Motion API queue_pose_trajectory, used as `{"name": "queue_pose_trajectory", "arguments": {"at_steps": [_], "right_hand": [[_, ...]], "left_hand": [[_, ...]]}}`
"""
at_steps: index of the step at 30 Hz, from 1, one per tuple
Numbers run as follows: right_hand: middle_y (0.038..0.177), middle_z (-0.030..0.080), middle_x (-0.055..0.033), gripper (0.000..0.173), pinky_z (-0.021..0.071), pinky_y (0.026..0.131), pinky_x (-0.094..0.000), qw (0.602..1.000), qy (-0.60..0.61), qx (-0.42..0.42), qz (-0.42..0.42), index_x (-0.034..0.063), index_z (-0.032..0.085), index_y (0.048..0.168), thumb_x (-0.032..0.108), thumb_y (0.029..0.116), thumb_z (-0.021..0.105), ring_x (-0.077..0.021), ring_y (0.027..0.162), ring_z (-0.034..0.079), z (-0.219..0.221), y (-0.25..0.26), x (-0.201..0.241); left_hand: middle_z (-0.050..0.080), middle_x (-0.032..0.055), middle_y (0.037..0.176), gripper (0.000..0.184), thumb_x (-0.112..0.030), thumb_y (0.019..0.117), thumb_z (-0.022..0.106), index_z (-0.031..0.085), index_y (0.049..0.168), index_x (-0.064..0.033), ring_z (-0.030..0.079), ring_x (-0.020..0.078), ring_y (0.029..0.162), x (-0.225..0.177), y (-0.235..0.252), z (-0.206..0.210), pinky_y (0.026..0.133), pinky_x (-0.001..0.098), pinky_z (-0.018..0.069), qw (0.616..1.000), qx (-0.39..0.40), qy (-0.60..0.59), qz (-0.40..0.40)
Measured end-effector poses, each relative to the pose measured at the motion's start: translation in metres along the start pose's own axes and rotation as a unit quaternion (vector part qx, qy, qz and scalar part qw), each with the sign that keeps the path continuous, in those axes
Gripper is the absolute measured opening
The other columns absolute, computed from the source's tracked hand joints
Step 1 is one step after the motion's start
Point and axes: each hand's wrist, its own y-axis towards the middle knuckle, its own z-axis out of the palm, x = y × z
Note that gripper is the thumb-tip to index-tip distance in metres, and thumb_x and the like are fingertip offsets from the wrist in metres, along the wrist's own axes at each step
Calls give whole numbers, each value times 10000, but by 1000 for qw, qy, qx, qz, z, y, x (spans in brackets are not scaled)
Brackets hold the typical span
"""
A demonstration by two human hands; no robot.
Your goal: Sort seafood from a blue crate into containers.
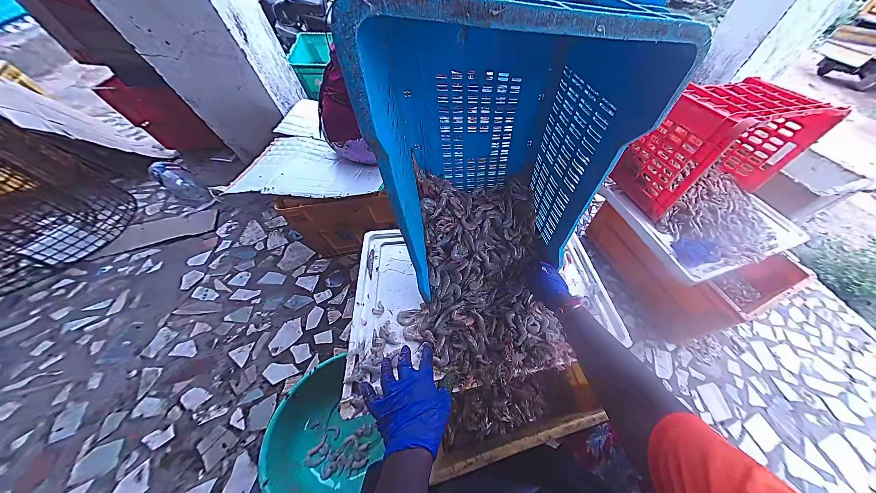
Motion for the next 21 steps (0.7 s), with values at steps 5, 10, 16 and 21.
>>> {"name": "queue_pose_trajectory", "arguments": {"at_steps": [5,10,16,21], "right_hand": [[1562,481,-125,520,435,1114,-559,995,-55,68,-42,112,492,1511,337,1043,456,-308,1410,498,25,-18,40],[1557,492,-107,512,414,1134,-561,985,-50,141,-89,135,499,1506,354,1043,477,-293,1423,486,35,-42,69],[1468,588,-54,419,429,1133,-513,952,2,214,-220,221,571,1448,257,1035,515,-230,1363,546,19,-51,75],[1396,639,-26,355,465,1107,-446,977,39,82,-190,232,649,1363,282,1042,505,-179,1292,595,4,-58,32]], "left_hand": [[359,108,1651,767,-325,847,737,440,1550,-400,247,470,1524,1,2,1,1157,756,141,1000,12,7,-9],[342,107,1660,763,-334,852,732,441,1556,-373,235,465,1530,-6,2,-2,1164,751,132,999,30,11,-3],[337,100,1664,751,-334,850,739,460,1547,-360,220,467,1535,-2,0,-3,1166,755,125,1000,31,-3,4],[350,111,1656,765,-318,838,744,461,1546,-360,245,466,1526,3,-1,-1,1166,756,123,1000,15,-9,4]]}}
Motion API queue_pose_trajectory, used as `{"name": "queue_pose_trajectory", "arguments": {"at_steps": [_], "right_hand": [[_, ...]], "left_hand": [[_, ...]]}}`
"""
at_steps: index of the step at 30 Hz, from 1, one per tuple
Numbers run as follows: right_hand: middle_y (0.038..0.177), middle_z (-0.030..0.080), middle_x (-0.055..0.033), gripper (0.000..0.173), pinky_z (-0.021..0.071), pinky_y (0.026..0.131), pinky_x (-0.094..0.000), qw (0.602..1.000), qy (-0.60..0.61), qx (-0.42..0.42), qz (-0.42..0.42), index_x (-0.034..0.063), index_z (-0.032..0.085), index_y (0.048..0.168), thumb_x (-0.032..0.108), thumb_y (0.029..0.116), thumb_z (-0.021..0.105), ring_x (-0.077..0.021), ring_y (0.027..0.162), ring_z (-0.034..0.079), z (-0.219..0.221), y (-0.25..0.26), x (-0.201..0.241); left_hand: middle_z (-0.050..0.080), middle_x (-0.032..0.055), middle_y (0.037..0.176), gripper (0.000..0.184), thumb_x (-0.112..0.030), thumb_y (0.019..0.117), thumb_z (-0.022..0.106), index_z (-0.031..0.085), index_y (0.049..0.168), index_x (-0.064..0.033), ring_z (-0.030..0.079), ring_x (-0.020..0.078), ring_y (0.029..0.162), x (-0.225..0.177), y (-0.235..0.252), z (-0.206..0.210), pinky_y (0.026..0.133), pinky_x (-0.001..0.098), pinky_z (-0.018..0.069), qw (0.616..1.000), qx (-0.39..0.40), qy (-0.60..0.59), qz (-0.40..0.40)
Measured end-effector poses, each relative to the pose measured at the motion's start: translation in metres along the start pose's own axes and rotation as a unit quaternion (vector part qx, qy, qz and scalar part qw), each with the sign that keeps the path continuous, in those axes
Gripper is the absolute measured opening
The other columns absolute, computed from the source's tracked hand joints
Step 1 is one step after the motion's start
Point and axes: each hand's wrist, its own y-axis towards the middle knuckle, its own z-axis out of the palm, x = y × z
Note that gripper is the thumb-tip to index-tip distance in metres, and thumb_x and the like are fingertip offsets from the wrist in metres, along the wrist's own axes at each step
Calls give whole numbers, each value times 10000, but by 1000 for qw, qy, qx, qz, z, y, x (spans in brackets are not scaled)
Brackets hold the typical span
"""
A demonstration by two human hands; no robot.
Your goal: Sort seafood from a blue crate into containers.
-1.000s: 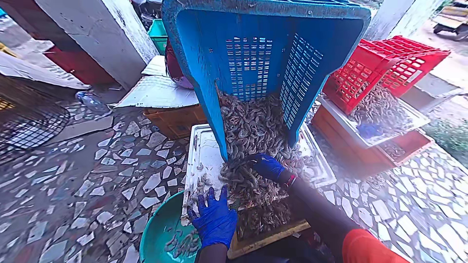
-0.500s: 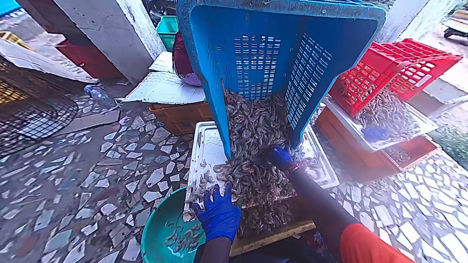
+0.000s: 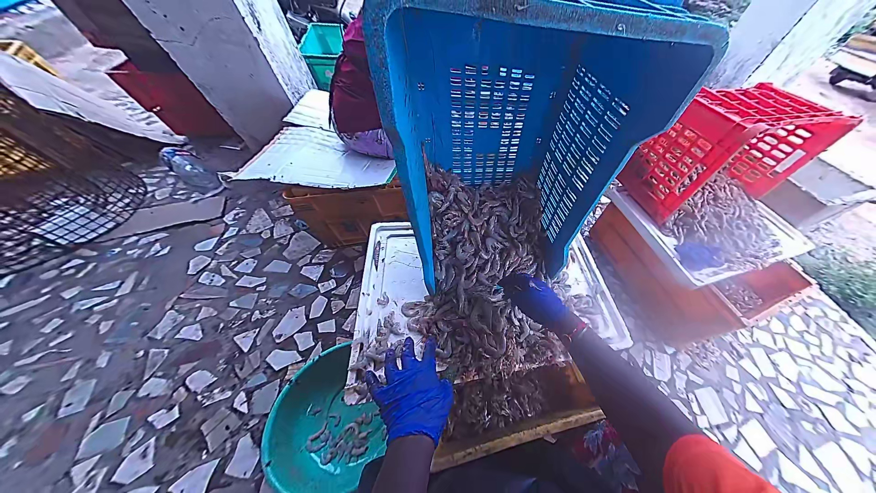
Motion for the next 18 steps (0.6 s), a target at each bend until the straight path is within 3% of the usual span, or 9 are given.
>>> {"name": "queue_pose_trajectory", "arguments": {"at_steps": [5,8,10,13,18], "right_hand": [[1280,700,-16,296,522,1006,-544,994,-108,2,3,256,705,1240,337,987,574,-232,1208,651,22,-51,-17],[1223,697,-112,266,505,962,-585,980,-188,22,-64,217,736,1175,268,944,615,-339,1135,653,49,-71,-9],[1272,641,-220,311,479,939,-652,962,-256,67,-68,132,711,1211,147,908,640,-451,1150,613,64,-76,1],[1323,586,-274,414,462,941,-670,950,-291,94,-69,16,651,1252,118,853,698,-485,1167,588,76,-76,7],[1325,594,-268,430,431,980,-694,952,-286,62,-87,63,656,1277,177,864,692,-494,1178,580,72,-80,-10]], "left_hand": [[359,110,1651,741,-310,849,722,468,1545,-344,242,449,1532,-4,-2,0,1166,759,118,1000,-3,0,3],[362,116,1649,722,-309,851,729,489,1531,-342,255,454,1527,-9,-3,0,1168,750,130,1000,-8,-12,5],[359,104,1652,705,-298,862,717,491,1528,-340,253,443,1531,-16,-5,2,1175,741,123,1000,-9,-21,12],[395,82,1635,702,-272,867,705,488,1529,-356,262,420,1532,-26,-9,3,1183,733,113,999,-12,-32,34],[379,32,1649,767,-212,851,712,448,1550,-387,224,393,1552,-42,-17,12,1180,750,58,994,22,-34,104]]}}
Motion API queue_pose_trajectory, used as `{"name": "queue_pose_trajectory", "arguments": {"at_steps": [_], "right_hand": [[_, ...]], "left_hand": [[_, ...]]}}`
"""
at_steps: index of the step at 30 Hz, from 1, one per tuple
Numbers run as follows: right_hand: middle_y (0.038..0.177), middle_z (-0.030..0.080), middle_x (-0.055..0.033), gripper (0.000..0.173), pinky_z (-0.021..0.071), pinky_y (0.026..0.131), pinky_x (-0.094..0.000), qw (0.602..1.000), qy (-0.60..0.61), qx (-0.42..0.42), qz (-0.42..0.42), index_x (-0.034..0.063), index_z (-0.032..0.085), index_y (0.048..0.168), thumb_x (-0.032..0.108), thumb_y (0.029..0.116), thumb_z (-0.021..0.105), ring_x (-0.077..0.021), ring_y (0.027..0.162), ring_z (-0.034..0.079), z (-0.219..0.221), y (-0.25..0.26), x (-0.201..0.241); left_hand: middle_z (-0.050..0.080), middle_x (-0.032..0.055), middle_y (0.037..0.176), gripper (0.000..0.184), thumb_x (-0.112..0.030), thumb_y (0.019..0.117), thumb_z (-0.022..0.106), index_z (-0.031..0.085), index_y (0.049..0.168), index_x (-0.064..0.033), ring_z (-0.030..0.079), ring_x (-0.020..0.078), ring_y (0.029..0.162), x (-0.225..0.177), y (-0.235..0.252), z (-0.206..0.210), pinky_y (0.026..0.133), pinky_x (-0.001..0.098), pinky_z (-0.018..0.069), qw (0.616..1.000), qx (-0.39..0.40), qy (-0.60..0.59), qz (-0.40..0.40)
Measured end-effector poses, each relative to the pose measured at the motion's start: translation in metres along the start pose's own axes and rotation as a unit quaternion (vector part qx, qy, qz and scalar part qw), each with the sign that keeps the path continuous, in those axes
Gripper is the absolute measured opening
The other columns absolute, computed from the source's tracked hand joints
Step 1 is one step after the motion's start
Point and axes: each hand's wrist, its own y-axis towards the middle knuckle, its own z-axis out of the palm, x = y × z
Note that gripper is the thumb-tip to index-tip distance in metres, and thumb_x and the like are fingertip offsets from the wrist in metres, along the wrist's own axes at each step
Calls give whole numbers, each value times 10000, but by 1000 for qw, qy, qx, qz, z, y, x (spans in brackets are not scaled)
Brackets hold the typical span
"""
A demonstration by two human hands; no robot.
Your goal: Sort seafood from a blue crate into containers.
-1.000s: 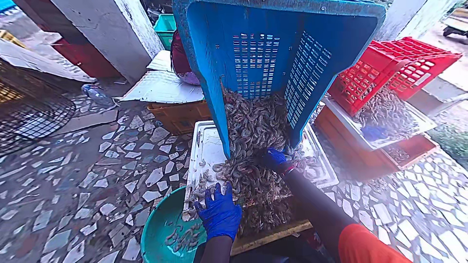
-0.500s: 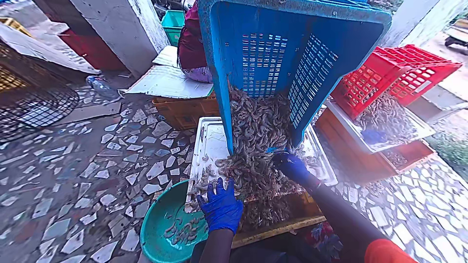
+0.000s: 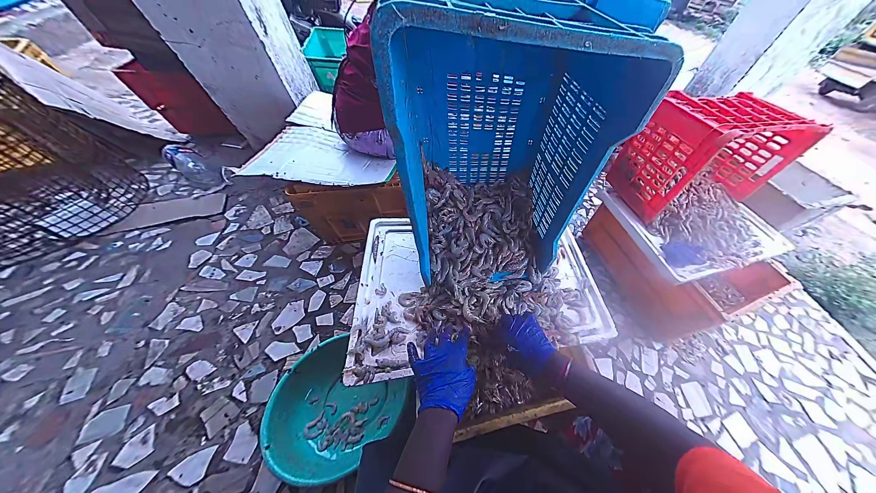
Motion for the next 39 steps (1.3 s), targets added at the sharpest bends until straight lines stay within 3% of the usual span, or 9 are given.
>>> {"name": "queue_pose_trajectory", "arguments": {"at_steps": [6,11,15,20,23,26,30,34,39], "right_hand": [[1341,591,-253,340,441,962,-688,998,21,7,51,99,699,1219,194,895,668,-491,1195,569,1,-4,18],[1361,551,-312,501,393,1023,-696,998,9,25,49,-32,603,1304,249,896,673,-509,1229,544,7,3,22],[1289,614,-264,432,432,995,-655,994,29,-12,103,-15,639,1228,291,926,604,-448,1186,600,-9,-11,16],[1267,661,-184,399,495,982,-583,985,148,-8,90,62,660,1248,345,998,531,-352,1183,640,-36,-37,17],[1414,598,-179,435,427,1127,-484,943,318,51,88,49,547,1440,268,1072,472,-292,1325,567,-43,-40,18],[1179,697,-116,329,557,946,-402,869,487,28,85,76,639,1312,220,1027,560,-184,1038,685,-35,-37,17],[1235,701,-103,330,510,1020,-464,913,396,43,90,125,687,1286,258,993,614,-221,1147,659,-44,-39,11],[1156,729,-117,278,492,987,-543,954,290,7,80,124,719,1189,285,996,600,-291,1123,669,-45,-41,7],[1088,745,-85,229,529,975,-452,925,375,-54,22,106,742,1141,214,965,642,-207,1043,693,-19,-44,-2]], "left_hand": [[643,205,1331,895,-10,845,652,365,1585,-423,584,458,1228,-12,-1,-7,1069,657,382,997,-62,-27,-22],[759,112,1112,921,-78,948,557,38,1666,-331,708,351,1040,-10,-6,-5,1034,575,446,998,11,-46,-29],[751,147,1128,939,-144,972,579,-35,1663,-310,700,359,1087,-11,-7,-8,1136,585,360,997,68,-24,-30],[511,-2,1559,914,15,847,634,381,1551,-510,426,346,1458,-15,-4,8,1195,697,134,991,-35,-50,121],[698,11,1339,682,78,856,584,684,1350,-381,569,301,1352,-17,-2,22,1200,692,145,968,-148,-124,159],[759,80,1164,636,55,854,627,704,1327,-364,674,355,1158,-19,-3,25,1159,692,236,967,-203,-68,137],[748,143,1131,572,-3,833,710,699,1339,-271,679,421,1103,-28,-4,25,1116,737,283,972,-192,24,131],[708,97,1269,498,37,873,590,728,1269,-233,603,328,1268,-29,-10,18,1177,593,302,975,-108,-190,38],[687,97,1305,399,21,1003,456,695,1287,-127,612,231,1270,-11,-3,22,1108,490,453,896,-98,-429,-52]]}}
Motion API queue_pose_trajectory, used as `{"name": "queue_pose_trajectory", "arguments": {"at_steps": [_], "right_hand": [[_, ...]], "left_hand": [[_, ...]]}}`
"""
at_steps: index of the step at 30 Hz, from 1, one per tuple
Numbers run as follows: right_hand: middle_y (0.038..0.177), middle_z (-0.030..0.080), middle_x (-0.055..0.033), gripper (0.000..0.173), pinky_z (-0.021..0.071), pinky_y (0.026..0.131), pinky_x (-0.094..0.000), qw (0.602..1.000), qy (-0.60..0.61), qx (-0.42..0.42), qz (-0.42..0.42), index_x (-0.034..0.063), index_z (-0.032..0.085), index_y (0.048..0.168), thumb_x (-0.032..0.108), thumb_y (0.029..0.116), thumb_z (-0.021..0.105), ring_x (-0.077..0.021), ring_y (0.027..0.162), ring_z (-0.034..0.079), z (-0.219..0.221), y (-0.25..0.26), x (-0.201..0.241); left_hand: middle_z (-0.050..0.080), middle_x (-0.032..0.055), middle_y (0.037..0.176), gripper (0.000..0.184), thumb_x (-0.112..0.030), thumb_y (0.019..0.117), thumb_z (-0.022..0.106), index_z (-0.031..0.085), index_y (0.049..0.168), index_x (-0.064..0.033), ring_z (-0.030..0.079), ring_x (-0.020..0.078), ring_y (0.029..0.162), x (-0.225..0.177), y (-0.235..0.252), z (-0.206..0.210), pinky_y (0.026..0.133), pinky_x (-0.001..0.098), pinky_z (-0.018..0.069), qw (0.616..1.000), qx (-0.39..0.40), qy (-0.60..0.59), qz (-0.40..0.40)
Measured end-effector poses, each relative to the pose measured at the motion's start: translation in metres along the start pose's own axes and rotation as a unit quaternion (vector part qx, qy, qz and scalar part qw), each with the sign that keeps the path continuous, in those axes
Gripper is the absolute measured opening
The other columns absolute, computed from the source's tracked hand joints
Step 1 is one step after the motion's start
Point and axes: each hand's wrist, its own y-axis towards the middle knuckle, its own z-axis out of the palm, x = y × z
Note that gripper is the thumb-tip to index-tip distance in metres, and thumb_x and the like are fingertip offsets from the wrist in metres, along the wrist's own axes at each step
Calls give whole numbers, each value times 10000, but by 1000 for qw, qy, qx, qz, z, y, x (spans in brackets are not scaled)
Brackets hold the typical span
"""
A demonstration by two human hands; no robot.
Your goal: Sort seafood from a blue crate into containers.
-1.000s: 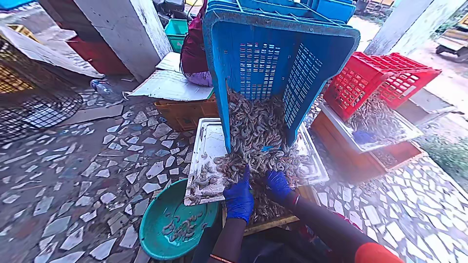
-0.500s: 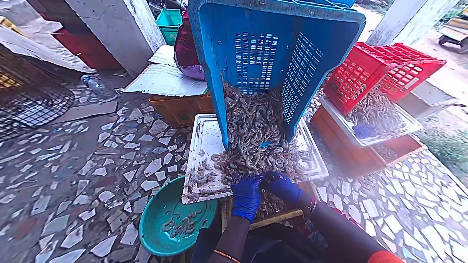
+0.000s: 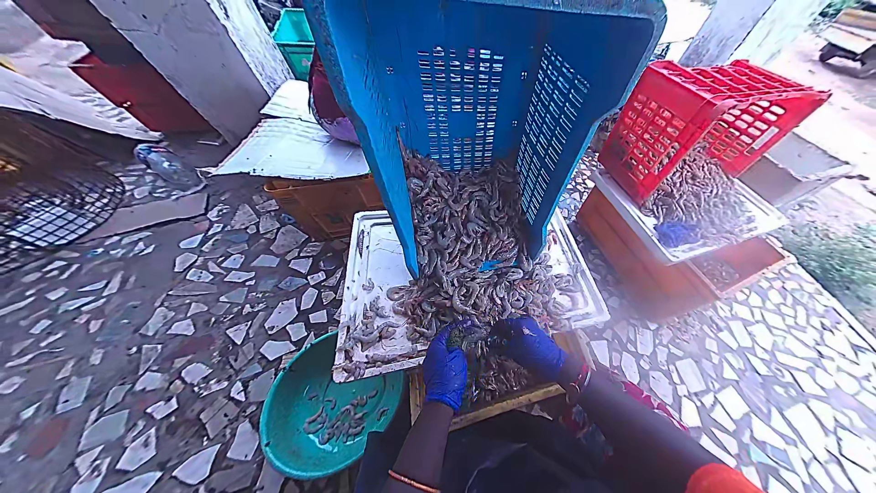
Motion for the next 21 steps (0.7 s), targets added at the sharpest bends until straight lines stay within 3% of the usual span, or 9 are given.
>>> {"name": "queue_pose_trajectory", "arguments": {"at_steps": [2,5,6,9,12,15,17,19,21], "right_hand": [[1075,740,-59,232,557,931,-378,996,89,-3,18,102,730,1160,205,966,656,-142,988,695,-3,-2,-2],[1092,731,-43,231,573,921,-330,988,152,1,19,94,718,1172,217,989,647,-102,986,693,-7,-4,2],[1102,720,-54,245,550,938,-331,989,145,4,11,84,713,1170,239,995,639,-104,1008,675,-6,-5,4],[1142,691,-120,279,507,970,-327,988,157,3,-1,3,689,1180,202,1005,603,-138,1057,642,-3,-9,10],[1022,673,-31,209,543,866,-264,965,262,10,20,18,651,1152,167,1041,554,-61,923,639,-13,-20,21],[1305,672,-37,340,492,1045,-417,999,-18,46,-9,170,689,1304,304,1000,616,-164,1195,629,-22,-13,13],[1444,592,-105,440,406,1110,-546,991,-124,37,-38,175,629,1390,361,992,611,-288,1332,549,-9,-11,14],[1382,621,-199,440,389,1121,-562,984,-144,-34,-95,61,613,1390,259,998,589,-362,1299,570,4,-10,27],[1253,702,-188,403,408,1110,-564,956,-183,-152,-174,59,665,1341,191,966,601,-357,1192,652,20,-4,28]], "left_hand": [[661,66,1370,498,31,971,461,658,1357,-214,587,261,1313,2,3,-7,1113,549,425,998,2,63,12],[488,72,1561,826,46,871,546,435,1547,-416,451,358,1430,-1,0,-15,1132,620,378,981,110,144,75],[480,107,1554,814,38,859,568,467,1528,-416,444,386,1418,-5,-4,-13,1112,632,383,975,137,153,82],[538,185,1477,508,-36,926,576,634,1401,-207,493,419,1360,-20,-13,-8,1084,623,404,956,148,251,44],[569,155,1461,430,-58,963,552,654,1366,-164,520,395,1353,-17,-7,-14,1072,626,414,953,112,280,22],[608,124,1413,427,-7,960,522,683,1331,-145,530,293,1352,-2,-7,-20,1129,512,410,986,101,113,73],[551,182,1463,447,58,956,444,615,1363,-15,489,222,1399,5,-13,-12,1189,368,380,977,125,-107,132],[464,227,1528,505,61,927,375,550,1400,54,441,208,1435,-2,-16,-5,1195,328,359,951,127,-242,143],[543,199,1440,441,20,1019,320,483,1423,90,550,138,1300,-11,-21,-3,1106,289,447,940,85,-315,95]]}}
